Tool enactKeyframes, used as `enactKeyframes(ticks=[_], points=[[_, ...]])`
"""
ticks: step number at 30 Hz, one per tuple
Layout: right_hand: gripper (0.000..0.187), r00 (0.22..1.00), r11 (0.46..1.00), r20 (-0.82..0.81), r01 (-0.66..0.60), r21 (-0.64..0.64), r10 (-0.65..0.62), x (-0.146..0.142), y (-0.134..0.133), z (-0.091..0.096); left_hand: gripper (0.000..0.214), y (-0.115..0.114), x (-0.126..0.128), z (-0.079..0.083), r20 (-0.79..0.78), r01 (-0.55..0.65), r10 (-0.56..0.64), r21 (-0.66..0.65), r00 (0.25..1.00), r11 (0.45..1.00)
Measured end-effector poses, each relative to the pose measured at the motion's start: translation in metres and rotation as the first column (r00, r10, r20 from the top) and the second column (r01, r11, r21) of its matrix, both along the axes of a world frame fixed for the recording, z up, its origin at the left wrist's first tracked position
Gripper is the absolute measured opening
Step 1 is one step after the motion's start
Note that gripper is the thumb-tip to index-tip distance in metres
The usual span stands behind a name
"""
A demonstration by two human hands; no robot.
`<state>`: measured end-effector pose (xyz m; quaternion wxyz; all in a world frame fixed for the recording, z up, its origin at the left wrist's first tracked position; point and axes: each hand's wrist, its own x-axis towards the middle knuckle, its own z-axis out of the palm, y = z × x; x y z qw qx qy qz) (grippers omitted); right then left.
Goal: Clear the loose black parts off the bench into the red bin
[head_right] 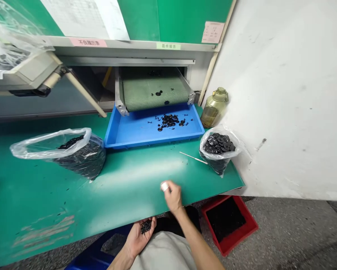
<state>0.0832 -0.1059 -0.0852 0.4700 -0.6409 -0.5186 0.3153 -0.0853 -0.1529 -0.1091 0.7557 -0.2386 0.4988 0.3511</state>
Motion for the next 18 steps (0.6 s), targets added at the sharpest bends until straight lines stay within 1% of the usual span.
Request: enactKeyframes(ticks=[2, 3, 4, 6, 8, 10, 12, 13, 14, 15, 17, 18], points=[[0.028, 0.977, 0.978, 0.054, 0.207, 0.006, -0.207, 0.045, 0.026, -0.006, 0.019, 0.001, 0.001, 0.002, 0.007, 0.005, -0.005, -0.006, 1.000, 1.000], [0.031, 0.954, 0.956, 0.073, 0.292, 0.013, -0.292, 0.065, 0.038, -0.009, 0.019, 0.001, 0.001, 0.002, 0.008, 0.004, -0.004, -0.007, 1.000, 1.000], [0.034, 0.933, 0.937, 0.087, 0.349, 0.021, -0.350, 0.081, 0.051, -0.012, 0.018, 0.001, 0.001, 0.002, 0.009, 0.006, -0.006, -0.007, 1.000, 1.000], [0.038, 0.902, 0.908, 0.103, 0.418, 0.035, -0.419, 0.101, 0.073, -0.016, 0.016, 0.000, 0.001, 0.001, 0.006, 0.014, -0.014, -0.003, 1.000, 1.000], [0.040, 0.900, 0.906, 0.107, 0.420, 0.041, -0.422, 0.103, 0.093, -0.018, 0.015, 0.000, 0.000, -0.001, -0.007, 0.025, -0.025, 0.002, 1.000, 1.000], [0.038, 0.934, 0.939, 0.098, 0.341, 0.040, -0.343, 0.089, 0.107, -0.018, 0.014, 0.000, 0.000, -0.001, -0.019, 0.037, -0.037, 0.006, 0.999, 0.999], [0.033, 0.982, 0.985, 0.081, 0.169, 0.036, -0.172, 0.064, 0.108, -0.015, 0.013, 0.001, 0.000, -0.001, -0.024, 0.046, -0.046, 0.005, 0.999, 0.999], [0.029, 0.996, 0.998, 0.070, 0.058, 0.034, -0.061, 0.049, 0.102, -0.013, 0.013, 0.001, 0.000, -0.001, -0.026, 0.046, -0.046, 0.006, 0.999, 0.999], [0.025, 0.997, 0.998, 0.061, -0.055, 0.030, 0.053, 0.032, 0.092, -0.010, 0.013, 0.000, 0.000, -0.001, -0.026, 0.045, -0.045, 0.008, 0.999, 0.999], [0.022, 0.986, 0.987, 0.051, -0.159, 0.028, 0.158, 0.015, 0.077, -0.008, 0.013, 0.000, -0.001, -0.002, -0.028, 0.045, -0.044, 0.014, 0.999, 0.999], [0.016, 0.937, 0.937, 0.030, -0.349, 0.026, 0.349, -0.017, 0.037, -0.005, 0.015, -0.002, -0.001, -0.004, -0.071, 0.036, -0.033, 0.047, 0.997, 0.998], [0.014, 0.908, 0.908, 0.021, -0.418, 0.024, 0.418, -0.031, 0.016, -0.004, 0.017, -0.003, -0.001, -0.006, -0.111, 0.032, -0.025, 0.065, 0.993, 0.997]])
